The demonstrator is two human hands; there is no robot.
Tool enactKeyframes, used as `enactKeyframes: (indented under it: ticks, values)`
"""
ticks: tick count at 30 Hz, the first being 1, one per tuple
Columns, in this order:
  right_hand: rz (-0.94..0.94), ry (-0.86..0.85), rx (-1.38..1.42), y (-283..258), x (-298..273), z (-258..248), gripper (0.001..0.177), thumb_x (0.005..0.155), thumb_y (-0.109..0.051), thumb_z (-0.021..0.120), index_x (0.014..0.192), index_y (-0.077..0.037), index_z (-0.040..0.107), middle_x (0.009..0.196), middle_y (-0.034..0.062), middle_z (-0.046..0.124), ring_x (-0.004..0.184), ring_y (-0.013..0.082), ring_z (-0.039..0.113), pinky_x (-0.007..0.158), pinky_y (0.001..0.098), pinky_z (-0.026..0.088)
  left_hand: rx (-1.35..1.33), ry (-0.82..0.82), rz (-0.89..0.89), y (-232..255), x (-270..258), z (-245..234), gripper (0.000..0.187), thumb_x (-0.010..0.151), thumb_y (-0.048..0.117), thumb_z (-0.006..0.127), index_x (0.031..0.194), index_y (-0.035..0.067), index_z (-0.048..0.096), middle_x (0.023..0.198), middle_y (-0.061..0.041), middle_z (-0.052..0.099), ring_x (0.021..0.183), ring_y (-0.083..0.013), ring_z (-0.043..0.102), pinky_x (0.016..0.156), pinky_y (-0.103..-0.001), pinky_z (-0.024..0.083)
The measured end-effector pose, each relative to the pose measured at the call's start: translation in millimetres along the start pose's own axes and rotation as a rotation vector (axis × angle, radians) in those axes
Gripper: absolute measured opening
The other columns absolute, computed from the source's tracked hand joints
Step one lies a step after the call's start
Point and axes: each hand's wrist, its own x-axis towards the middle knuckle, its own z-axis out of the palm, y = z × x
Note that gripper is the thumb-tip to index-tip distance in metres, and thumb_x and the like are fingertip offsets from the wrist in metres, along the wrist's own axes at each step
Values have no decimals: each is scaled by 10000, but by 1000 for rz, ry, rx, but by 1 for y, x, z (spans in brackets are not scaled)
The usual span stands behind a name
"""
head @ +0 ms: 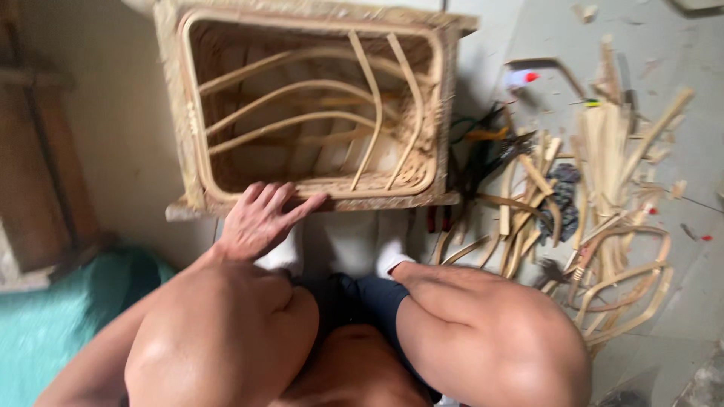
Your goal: The person inserts thin wooden strips into a rectangular basket frame, hammers them into place, and applies glue to the joints. The person uses a hammer, pliers, and a glue bottle to assemble the basket structure.
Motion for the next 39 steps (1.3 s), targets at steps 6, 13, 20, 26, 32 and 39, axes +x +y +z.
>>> enactKeyframes:
  ticks: [6, 13, 20, 26, 32, 39]
  values:
    - [-29, 47, -27, 24, -14, 12, 349, 837, -63, 679, 1183, -30, 647, 960, 104, 756, 727, 224, 735, 621, 341, 579, 25, -13, 24, 0, 2, -3, 728, 880, 118, 585, 1575, 291, 453, 1141, -63, 606, 1010, -208, 589, 896, -355, 465]
    - [-299, 200, -123, 72, 60, -14, 436, 808, 4, 679, 1239, -1, 614, 927, 126, 745, 654, 230, 722, 556, 349, 570, -18, -25, 19, -2, -7, 3, 725, 906, 93, 592, 1594, 269, 447, 1135, -66, 597, 1021, -215, 585, 911, -366, 460]
    - [-543, -60, -140, 165, 115, 35, 415, 804, -9, 716, 1212, -24, 643, 898, 139, 749, 630, 276, 718, 553, 365, 574, -86, -10, 25, 0, -6, 0, 732, 895, 80, 587, 1593, 243, 441, 1150, -72, 592, 997, -224, 565, 903, -374, 453]
    - [-589, 61, -150, 137, 119, 42, 381, 889, -106, 717, 1246, -15, 619, 1056, 201, 734, 740, 328, 726, 638, 363, 592, -104, -90, 7, -2, -6, 0, 713, 892, 86, 588, 1576, 239, 457, 1116, -47, 598, 945, -218, 552, 861, -378, 441]
    - [-282, 19, -32, 127, 117, 26, 387, 913, -115, 731, 1282, -35, 648, 955, 165, 758, 623, 263, 736, 569, 369, 566, -224, 82, -8, -6, -2, 0, 621, 959, 197, 733, 1526, 89, 504, 1215, -100, 635, 1013, -254, 585, 958, -400, 459]
    - [-509, -9, -122, 120, 137, 29, 412, 890, -130, 745, 1272, -32, 627, 997, 159, 754, 713, 297, 737, 614, 367, 582, -102, 84, -143, -32, -33, -16, 596, 852, 245, 786, 1361, 11, 582, 1135, -114, 669, 1061, -264, 631, 1096, -444, 457]
